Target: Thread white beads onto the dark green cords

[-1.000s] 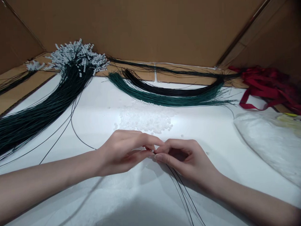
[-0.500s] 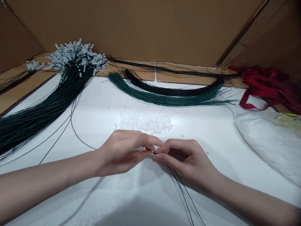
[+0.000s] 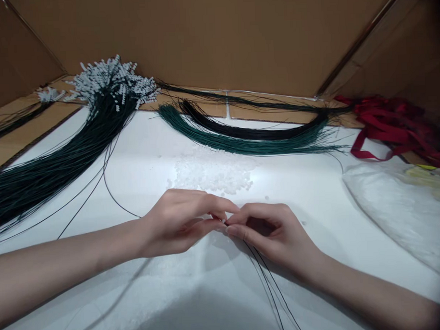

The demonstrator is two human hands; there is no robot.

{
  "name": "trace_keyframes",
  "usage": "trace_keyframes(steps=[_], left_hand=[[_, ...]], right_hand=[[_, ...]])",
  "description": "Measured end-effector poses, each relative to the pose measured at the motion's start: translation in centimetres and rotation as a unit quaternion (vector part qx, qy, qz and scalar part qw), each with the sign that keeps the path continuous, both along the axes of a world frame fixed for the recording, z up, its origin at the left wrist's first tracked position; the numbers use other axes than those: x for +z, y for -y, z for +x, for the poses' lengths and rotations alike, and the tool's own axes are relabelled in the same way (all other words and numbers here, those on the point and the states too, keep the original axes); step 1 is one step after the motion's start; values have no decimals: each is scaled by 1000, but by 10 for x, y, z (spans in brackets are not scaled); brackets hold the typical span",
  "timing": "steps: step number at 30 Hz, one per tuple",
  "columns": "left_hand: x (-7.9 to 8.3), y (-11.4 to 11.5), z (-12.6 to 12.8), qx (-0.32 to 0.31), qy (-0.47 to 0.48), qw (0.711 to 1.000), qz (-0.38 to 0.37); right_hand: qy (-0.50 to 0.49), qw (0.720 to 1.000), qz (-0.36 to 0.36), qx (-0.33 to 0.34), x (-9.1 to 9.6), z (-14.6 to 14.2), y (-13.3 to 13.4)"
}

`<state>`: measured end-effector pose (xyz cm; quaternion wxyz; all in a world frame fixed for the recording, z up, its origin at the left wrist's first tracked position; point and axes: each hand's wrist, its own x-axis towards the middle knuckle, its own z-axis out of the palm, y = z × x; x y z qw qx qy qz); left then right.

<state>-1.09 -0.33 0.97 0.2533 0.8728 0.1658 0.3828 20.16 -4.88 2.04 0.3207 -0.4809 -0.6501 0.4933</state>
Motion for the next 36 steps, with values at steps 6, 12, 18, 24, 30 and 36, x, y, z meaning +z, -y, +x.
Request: trace_keyframes(steps=[6,12,18,24,30,36], left_hand=[[0,0,0,-3,-1,1000,-4],[-1,-1,-1,-4,-6,1000,-9],[1,0,-1,6,-16,1000,-10],[2,0,0,12,-19,1000,-11],[1,-1,1,-2,2,1000,-8],[1,-1,0,-1,-5,1000,-13]], right_hand=[[-7,1000,1,0,-2,0,0],[-10,1000,-3,-3,-2,0,1],[-7,1000,3,1,-1,0,1],[-16,1000,12,-2,-2,0,-1],[-13,1000,17,-5,-3,0,1],[-11,1000,19,-6,-4,0,1]])
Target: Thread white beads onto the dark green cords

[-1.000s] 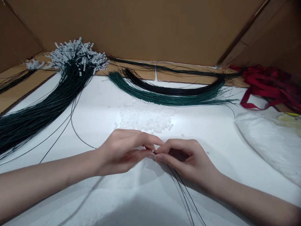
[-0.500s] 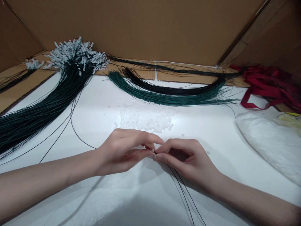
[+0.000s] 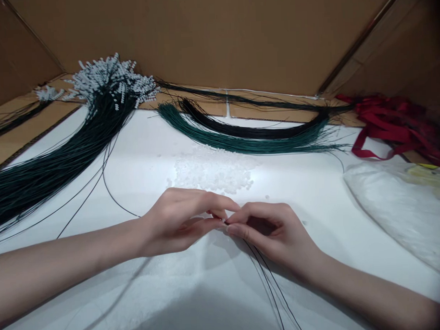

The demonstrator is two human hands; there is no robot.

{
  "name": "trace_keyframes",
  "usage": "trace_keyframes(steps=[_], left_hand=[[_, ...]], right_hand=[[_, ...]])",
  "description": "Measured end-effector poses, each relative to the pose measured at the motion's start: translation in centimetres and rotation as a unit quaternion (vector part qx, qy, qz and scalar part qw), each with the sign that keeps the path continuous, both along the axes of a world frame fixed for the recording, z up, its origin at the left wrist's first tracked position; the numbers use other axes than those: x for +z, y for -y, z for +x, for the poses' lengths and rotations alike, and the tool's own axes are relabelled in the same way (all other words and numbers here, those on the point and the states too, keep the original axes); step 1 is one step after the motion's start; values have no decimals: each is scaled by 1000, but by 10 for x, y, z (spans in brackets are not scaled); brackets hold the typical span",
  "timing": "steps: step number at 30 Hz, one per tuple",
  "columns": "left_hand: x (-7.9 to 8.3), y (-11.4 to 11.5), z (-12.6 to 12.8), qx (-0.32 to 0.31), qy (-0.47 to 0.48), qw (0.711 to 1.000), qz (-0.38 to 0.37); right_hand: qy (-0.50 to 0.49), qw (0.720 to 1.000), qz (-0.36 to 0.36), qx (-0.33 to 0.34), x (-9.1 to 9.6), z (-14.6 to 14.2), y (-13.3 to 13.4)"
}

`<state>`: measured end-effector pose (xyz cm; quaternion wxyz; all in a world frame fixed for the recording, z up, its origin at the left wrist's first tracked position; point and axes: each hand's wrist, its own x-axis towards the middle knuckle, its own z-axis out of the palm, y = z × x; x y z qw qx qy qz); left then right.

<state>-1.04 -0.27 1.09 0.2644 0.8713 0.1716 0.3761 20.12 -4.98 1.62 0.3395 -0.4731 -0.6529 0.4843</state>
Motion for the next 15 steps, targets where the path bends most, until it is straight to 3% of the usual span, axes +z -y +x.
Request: trace_keyframes(steps=[15], left_hand=[[1,1,1,9,-14,1000,-7]], right_hand=[[8,1000,5,-1,0,0,0]])
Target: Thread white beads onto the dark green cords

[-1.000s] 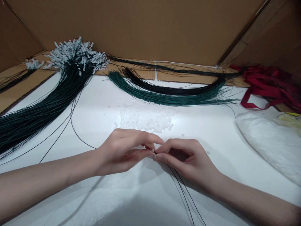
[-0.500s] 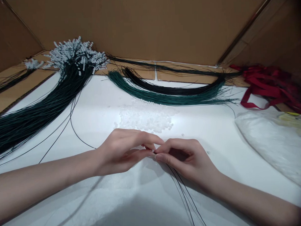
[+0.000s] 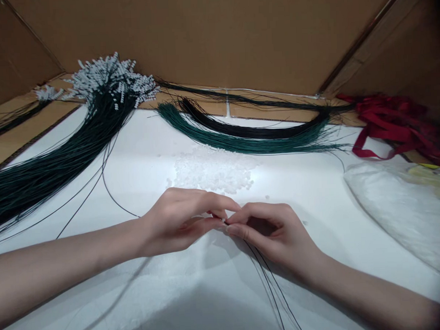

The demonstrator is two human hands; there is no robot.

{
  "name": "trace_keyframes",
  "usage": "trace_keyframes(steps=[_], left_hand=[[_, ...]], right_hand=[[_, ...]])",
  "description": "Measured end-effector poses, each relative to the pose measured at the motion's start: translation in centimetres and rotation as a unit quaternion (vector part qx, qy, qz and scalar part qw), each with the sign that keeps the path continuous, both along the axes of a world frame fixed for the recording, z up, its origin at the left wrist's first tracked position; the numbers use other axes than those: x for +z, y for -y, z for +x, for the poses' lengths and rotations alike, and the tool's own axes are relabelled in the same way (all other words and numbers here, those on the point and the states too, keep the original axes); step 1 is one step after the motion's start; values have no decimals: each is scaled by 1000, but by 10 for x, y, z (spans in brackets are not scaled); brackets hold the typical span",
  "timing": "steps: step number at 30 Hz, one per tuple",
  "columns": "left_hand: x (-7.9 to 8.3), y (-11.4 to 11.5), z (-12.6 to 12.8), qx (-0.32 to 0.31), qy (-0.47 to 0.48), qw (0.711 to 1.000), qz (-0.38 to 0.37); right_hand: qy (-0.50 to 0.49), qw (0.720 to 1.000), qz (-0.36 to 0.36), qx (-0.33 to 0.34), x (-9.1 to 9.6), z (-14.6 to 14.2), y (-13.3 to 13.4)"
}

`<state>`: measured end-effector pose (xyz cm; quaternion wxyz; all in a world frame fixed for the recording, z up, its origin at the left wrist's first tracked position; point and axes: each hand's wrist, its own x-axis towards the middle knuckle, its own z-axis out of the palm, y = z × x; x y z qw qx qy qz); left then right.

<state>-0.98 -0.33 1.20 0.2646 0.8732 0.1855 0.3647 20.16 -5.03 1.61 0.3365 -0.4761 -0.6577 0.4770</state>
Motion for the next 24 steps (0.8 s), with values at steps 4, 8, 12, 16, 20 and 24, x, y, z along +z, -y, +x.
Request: trace_keyframes(steps=[4,8,12,16,20,24], left_hand=[[0,0,-1,-1,6,1000,1],[0,1,-2,13,-16,1000,-1],[-2,1,-1,28,-19,999,-2],[-2,1,0,31,-26,999,-7],[-1,1,-1,11,-8,1000,-10],[-1,0,-1,-6,10,1000,-11]], right_hand=[[-3,1000,-2,-2,1,0,1],[-20,1000,-15,-8,1,0,1],[-34,999,-27,-10,1,-1,0],[-40,999,-32,-12,1,-1,-1],[-28,999,-35,-10,1,-1,0],[-26,999,-30,-11,2,-1,0]])
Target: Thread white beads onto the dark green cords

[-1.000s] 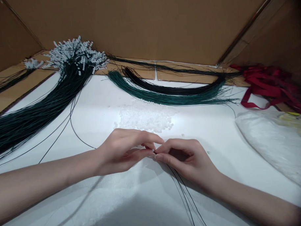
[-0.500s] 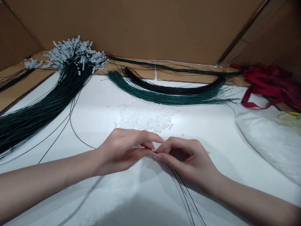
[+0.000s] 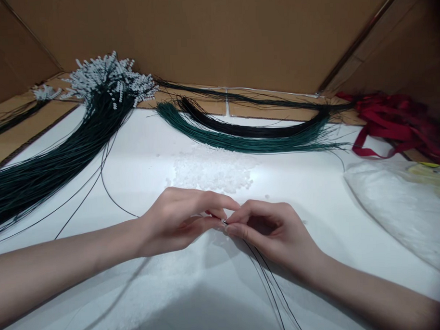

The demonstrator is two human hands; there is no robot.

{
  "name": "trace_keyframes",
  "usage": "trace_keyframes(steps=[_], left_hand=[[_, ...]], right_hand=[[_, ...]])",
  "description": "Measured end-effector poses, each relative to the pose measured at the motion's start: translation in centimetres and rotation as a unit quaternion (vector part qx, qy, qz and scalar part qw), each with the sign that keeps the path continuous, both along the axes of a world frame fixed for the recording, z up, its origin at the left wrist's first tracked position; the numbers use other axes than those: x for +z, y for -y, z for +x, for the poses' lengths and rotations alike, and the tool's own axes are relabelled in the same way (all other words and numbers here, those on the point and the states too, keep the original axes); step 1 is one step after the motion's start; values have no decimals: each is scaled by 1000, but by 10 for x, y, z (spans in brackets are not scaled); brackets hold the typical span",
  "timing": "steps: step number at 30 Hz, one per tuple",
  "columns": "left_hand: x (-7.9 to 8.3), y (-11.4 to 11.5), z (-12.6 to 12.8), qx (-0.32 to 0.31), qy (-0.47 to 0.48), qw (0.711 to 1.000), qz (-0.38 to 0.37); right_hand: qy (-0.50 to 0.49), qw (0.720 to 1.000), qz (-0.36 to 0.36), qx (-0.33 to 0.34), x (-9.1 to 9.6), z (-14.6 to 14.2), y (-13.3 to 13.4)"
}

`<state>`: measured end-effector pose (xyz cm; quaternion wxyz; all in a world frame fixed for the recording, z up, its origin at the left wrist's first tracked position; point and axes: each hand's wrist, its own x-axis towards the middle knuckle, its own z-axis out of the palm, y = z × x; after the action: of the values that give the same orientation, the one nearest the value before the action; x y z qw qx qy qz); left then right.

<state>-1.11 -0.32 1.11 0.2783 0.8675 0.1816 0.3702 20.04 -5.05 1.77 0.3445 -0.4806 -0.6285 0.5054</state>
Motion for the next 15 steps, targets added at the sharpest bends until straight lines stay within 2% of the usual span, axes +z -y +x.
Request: trace_keyframes(steps=[9,15], left_hand=[[-1,-1,1,-10,0,1000,-13],[-1,0,1,15,-18,1000,-10]], right_hand=[[8,1000,19,-1,0,1,1],[15,1000,13,3,0,1,0]])
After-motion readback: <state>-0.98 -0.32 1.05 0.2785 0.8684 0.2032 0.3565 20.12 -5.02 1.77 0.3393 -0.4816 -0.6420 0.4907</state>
